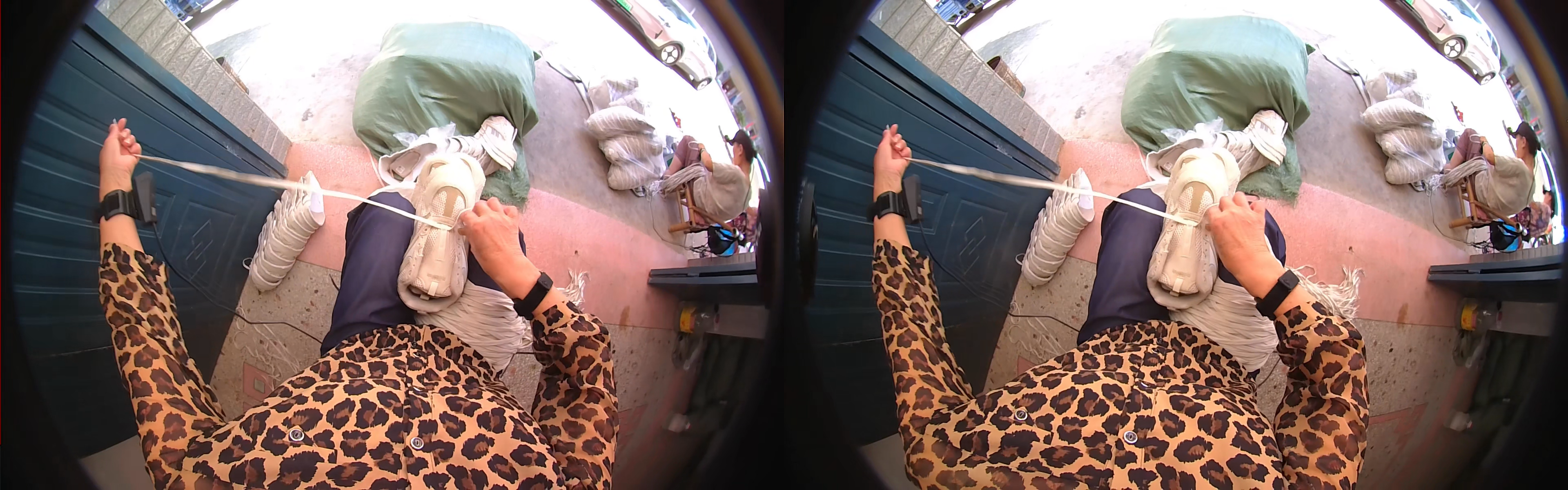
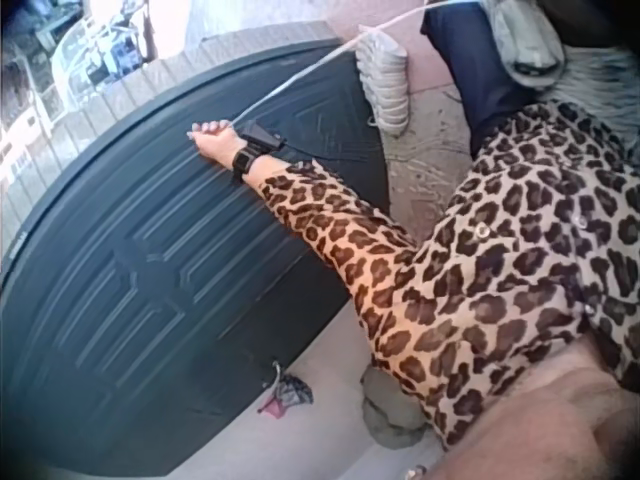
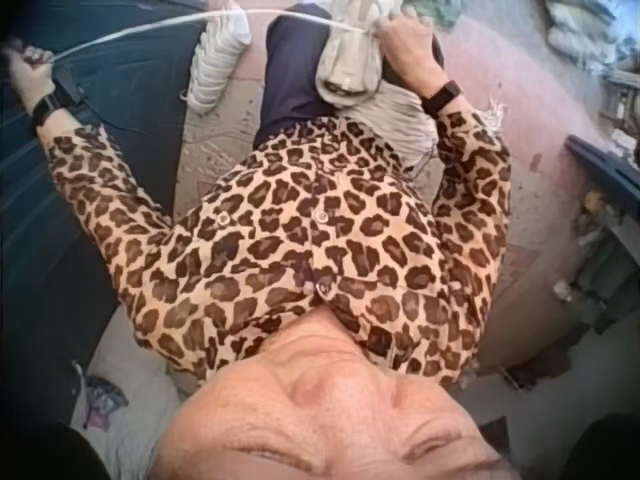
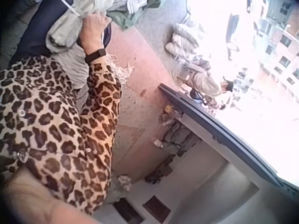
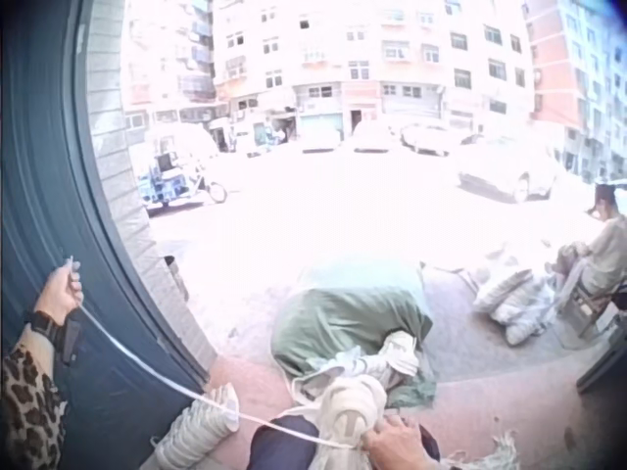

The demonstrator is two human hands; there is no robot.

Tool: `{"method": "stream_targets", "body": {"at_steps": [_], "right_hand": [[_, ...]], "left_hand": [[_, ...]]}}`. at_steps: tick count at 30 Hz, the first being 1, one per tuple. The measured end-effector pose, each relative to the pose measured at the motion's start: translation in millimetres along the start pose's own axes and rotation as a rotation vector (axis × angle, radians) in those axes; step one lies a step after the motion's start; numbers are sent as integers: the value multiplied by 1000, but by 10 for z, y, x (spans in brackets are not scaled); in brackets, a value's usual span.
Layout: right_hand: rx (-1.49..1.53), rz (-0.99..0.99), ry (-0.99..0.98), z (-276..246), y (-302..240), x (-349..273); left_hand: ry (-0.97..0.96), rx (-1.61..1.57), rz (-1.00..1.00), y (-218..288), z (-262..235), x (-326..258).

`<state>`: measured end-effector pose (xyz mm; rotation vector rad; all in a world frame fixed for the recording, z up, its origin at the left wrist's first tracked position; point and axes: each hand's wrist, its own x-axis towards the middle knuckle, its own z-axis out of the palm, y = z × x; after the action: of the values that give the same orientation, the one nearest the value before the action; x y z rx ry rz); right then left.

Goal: Threading and tying laces on white athletic shoes.

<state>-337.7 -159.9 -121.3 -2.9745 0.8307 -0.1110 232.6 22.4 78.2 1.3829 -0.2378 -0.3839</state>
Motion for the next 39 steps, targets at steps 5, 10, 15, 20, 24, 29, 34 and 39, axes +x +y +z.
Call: {"method": "stream_targets", "body": {"at_steps": [5, 10, 15, 20, 24, 29, 34, 39], "right_hand": [[-17, 62, 85, 53, -103, -71], [51, 143, 19, 65, -222, -180], [382, 116, -161, 97, 33, -127], [521, 12, -62, 233, 147, -137], [677, 38, 85, 251, 119, -167], [719, 58, 21, 212, 118, -155], [685, 135, 36, 115, 29, -238], [442, 13, 260, -69, -401, -241]], "left_hand": [[-524, 228, -139, -1146, 696, -989], [-899, 688, -294, -2019, 1619, -2460], [-1114, 770, 315, -2678, 2151, -3285], [-1072, 1095, 309, -2777, 2273, -3520], [-998, 1204, 407, -2831, 2277, -3586], [-935, 1320, 561, -2829, 2313, -3647], [-1111, 1294, 769, -2668, 2220, -3565], [-1220, 1011, 269, -2222, 1961, -3276]]}}
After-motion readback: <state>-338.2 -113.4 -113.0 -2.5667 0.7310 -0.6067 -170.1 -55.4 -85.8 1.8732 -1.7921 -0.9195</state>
